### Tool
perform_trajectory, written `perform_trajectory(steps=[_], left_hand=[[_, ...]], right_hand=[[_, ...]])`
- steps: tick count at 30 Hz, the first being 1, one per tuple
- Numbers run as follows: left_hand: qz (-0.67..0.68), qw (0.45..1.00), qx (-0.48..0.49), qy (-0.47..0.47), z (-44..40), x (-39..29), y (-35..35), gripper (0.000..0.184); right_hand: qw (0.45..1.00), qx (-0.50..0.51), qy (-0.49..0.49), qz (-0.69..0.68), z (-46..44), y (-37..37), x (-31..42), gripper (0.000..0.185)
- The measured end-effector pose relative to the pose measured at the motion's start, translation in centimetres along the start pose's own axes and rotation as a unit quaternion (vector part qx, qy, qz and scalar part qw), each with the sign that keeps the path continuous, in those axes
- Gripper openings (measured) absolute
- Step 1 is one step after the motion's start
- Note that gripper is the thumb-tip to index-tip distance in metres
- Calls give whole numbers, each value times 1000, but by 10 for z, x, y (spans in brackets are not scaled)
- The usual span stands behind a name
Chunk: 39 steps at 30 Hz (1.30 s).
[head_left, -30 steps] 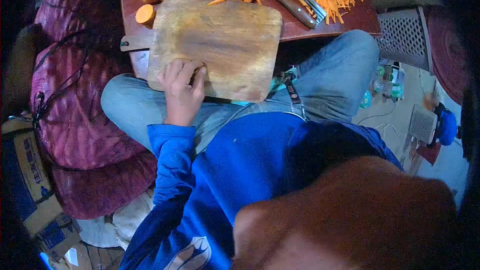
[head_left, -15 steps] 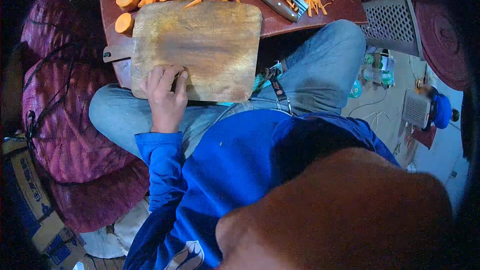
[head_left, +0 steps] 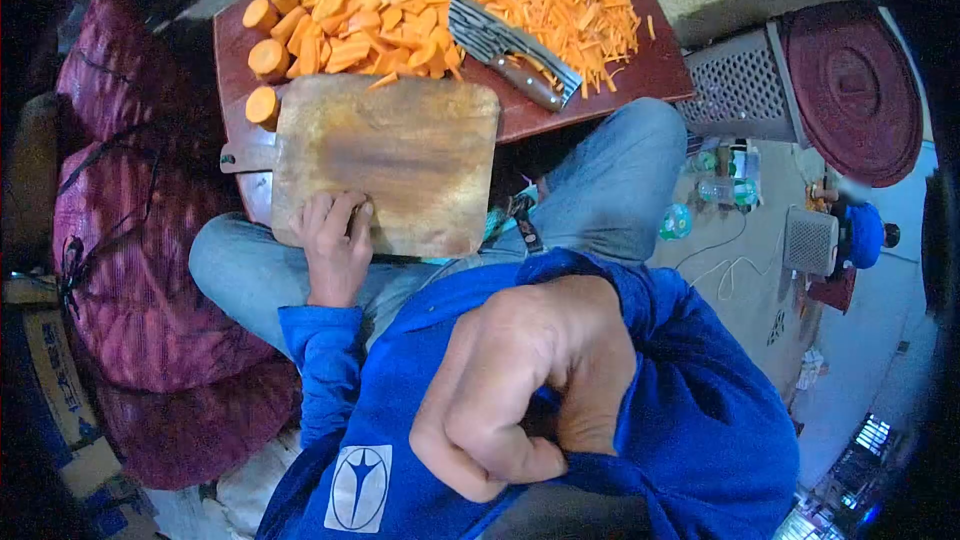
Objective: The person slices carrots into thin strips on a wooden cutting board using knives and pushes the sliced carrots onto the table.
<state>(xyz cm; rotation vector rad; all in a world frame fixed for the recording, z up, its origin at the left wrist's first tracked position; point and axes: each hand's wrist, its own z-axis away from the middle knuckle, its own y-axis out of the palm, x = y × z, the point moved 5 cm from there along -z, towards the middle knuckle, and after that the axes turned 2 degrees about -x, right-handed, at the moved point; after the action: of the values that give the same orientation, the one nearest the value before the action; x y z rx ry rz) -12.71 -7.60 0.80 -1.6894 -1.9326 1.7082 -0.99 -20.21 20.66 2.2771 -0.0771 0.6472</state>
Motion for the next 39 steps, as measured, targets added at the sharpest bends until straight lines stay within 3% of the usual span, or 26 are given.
perform_trajectory(steps=[9,11,12,13,15,17,18,32,39], left_hand=[[-12,1000,-2,2,0,-2,3,14],[-13,1000,1,-7,4,5,1,14],[-10,1000,2,0,3,3,2,15],[-8,1000,4,4,2,2,1,15],[-18,1000,-1,2,-2,1,0,15],[-21,1000,0,0,0,0,-2,16],[-24,1000,0,0,0,0,-3,16],[-22,1000,3,-10,-1,1,1,14],[-20,1000,4,-5,0,3,-1,16]], right_hand=[[998,23,44,47,-2,1,15,37],[972,-59,105,203,1,-1,23,40],[935,-99,125,318,0,1,36,29],[867,-91,64,486,-5,8,53,13],[580,-154,19,800,-17,43,72,25],[563,-218,201,771,-41,72,84,33],[566,-215,217,765,-44,80,91,33],[663,-120,157,722,-36,76,82,29],[598,-166,181,763,-29,76,92,27]])
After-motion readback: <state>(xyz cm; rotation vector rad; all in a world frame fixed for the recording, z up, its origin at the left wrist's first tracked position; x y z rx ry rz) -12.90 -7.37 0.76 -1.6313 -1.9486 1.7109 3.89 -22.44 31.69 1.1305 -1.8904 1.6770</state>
